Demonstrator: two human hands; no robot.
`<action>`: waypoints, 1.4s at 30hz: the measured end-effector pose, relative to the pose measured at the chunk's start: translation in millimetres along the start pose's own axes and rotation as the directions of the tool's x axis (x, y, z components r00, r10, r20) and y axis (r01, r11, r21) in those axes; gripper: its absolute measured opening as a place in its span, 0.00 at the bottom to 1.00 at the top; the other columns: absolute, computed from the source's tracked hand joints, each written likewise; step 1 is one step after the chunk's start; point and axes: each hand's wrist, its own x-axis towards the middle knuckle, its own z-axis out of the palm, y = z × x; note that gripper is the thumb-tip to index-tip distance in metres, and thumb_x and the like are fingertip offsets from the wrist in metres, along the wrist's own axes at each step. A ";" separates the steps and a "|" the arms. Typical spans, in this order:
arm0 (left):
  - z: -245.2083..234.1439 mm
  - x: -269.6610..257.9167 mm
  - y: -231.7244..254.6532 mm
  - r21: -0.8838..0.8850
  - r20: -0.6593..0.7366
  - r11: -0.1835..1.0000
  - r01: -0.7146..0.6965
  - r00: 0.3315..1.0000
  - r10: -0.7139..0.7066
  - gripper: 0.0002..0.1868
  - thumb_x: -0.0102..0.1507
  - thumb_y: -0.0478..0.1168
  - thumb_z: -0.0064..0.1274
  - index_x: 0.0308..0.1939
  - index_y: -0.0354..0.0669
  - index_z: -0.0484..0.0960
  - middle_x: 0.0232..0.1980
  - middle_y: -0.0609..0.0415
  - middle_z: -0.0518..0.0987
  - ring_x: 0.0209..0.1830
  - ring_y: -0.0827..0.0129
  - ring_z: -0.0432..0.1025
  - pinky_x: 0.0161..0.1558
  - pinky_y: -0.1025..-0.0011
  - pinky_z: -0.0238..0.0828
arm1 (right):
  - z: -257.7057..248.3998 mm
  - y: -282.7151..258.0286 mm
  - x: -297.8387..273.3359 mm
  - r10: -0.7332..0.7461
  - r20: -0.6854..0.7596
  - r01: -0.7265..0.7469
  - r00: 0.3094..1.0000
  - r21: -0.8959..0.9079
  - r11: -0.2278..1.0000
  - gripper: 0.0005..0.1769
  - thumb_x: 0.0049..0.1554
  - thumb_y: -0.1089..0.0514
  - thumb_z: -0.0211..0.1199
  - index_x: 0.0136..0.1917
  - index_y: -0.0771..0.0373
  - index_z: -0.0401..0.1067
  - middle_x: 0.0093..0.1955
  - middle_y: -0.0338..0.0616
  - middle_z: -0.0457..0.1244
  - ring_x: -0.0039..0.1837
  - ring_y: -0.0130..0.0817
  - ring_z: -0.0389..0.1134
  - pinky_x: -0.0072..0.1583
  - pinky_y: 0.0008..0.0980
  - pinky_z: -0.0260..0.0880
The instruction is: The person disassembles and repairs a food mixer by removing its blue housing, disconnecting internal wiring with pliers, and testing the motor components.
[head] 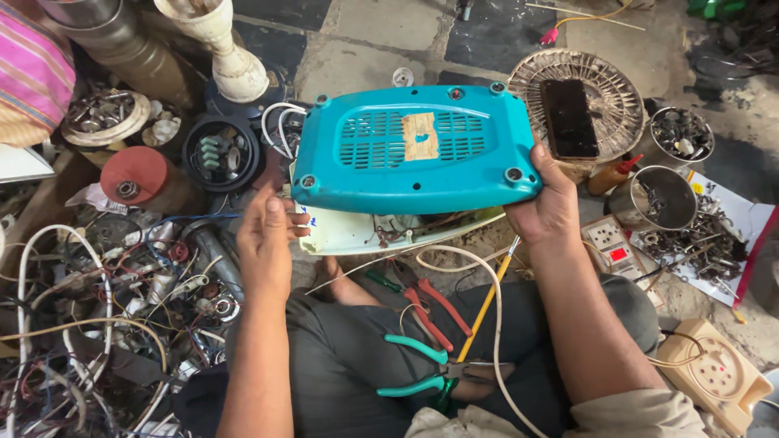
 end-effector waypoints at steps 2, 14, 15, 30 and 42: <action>1.2 -1.2 -4.7 0.115 -0.034 0.993 -0.022 0.999 0.026 0.27 0.74 0.52 0.45 0.68 0.35 0.74 0.43 0.58 0.80 0.37 0.76 0.75 0.37 0.76 0.73 | -0.5 0.2 1.6 0.023 -0.028 -0.022 0.999 0.026 0.999 0.25 0.63 0.52 0.62 0.71 0.62 0.68 0.69 0.48 0.65 0.71 0.44 0.65 0.76 0.53 0.61; 40.0 -1.4 23.1 0.744 0.593 0.344 -0.573 0.803 0.054 0.08 0.55 0.37 0.62 0.38 0.43 0.86 0.37 0.48 0.84 0.41 0.50 0.78 0.45 0.51 0.73 | 0.0 -29.6 13.0 -0.121 0.079 0.121 0.990 0.006 0.993 0.25 0.68 0.51 0.57 0.75 0.62 0.65 0.75 0.48 0.62 0.77 0.47 0.62 0.83 0.58 0.56; 43.7 3.8 24.1 0.786 0.569 0.353 -0.509 0.817 -0.089 0.07 0.56 0.38 0.62 0.38 0.44 0.87 0.37 0.47 0.84 0.41 0.49 0.78 0.45 0.52 0.73 | -0.1 -32.2 11.2 -0.120 0.073 0.121 0.990 0.003 0.993 0.26 0.67 0.51 0.57 0.75 0.62 0.65 0.75 0.48 0.62 0.78 0.48 0.62 0.83 0.58 0.56; 6.9 46.5 70.1 0.921 0.377 -0.192 -0.338 0.896 0.234 0.10 0.60 0.34 0.52 0.45 0.39 0.83 0.44 0.42 0.81 0.44 0.47 0.76 0.40 0.54 0.74 | -1.0 -44.2 7.8 -0.142 0.104 0.145 0.984 -0.018 0.989 0.27 0.68 0.51 0.58 0.77 0.63 0.63 0.77 0.49 0.61 0.79 0.47 0.62 0.84 0.57 0.56; 45.2 -17.4 27.5 0.773 0.206 0.547 -0.321 0.943 0.263 0.13 0.59 0.39 0.61 0.47 0.39 0.84 0.41 0.41 0.84 0.42 0.47 0.78 0.43 0.53 0.73 | -3.2 -33.2 17.6 -0.108 0.065 0.112 0.992 -0.062 0.992 0.26 0.69 0.52 0.59 0.76 0.64 0.67 0.77 0.50 0.63 0.80 0.49 0.63 0.81 0.58 0.54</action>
